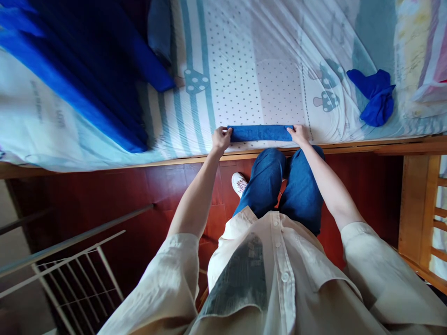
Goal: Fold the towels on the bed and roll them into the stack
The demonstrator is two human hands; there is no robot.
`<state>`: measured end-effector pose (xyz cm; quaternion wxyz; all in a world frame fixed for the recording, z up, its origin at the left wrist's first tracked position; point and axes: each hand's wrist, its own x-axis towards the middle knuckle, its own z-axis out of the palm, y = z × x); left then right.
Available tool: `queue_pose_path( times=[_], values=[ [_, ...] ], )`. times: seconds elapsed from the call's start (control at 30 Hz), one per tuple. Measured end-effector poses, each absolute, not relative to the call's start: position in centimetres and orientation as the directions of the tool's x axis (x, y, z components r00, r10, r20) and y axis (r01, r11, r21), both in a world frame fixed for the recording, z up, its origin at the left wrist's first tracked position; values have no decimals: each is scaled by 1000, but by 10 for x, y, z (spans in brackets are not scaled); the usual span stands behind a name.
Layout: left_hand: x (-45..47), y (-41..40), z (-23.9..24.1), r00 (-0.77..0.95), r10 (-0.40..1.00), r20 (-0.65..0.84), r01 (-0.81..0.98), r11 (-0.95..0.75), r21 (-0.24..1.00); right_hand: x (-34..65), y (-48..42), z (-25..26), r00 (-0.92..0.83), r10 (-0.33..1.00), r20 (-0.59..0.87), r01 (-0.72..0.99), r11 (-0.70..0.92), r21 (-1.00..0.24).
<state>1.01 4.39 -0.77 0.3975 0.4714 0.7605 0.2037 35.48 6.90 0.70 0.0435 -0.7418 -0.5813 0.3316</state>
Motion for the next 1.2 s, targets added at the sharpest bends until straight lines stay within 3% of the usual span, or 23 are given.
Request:
queue_pose_path(
  times=[0.13,0.33,0.47,0.67,0.77,0.87,0.97,1.07,1.2],
  values=[
    [14,46,-10,-359,803,-476,525,595,609,355,71,-3,100,911,-400,827,-300,-475],
    [14,50,-11,-363,789,-495,515,613,599,355,72,-9,158,891,-426,846,-345,-407],
    [15,47,-6,-372,784,-497,525,619,584,358,71,-15,153,909,-387,844,-324,-427],
    [13,33,3,-367,841,-397,537,540,648,348,65,-2,116,960,-256,887,-216,-408],
    [16,27,8,-346,851,-395,498,524,691,331,64,16,-57,976,-209,896,-42,-441],
    [23,28,13,-345,832,-434,409,550,728,311,69,31,-291,929,-227,846,139,-514],
    [29,33,15,-397,766,-506,269,624,734,289,82,41,-410,851,-328,813,178,-554],
    [30,41,14,-386,681,-622,13,678,735,265,98,48,-461,769,-443,814,168,-556],
    [26,50,15,-229,664,-712,-347,628,697,229,117,55,-506,672,-540,822,186,-538]
  ],
)
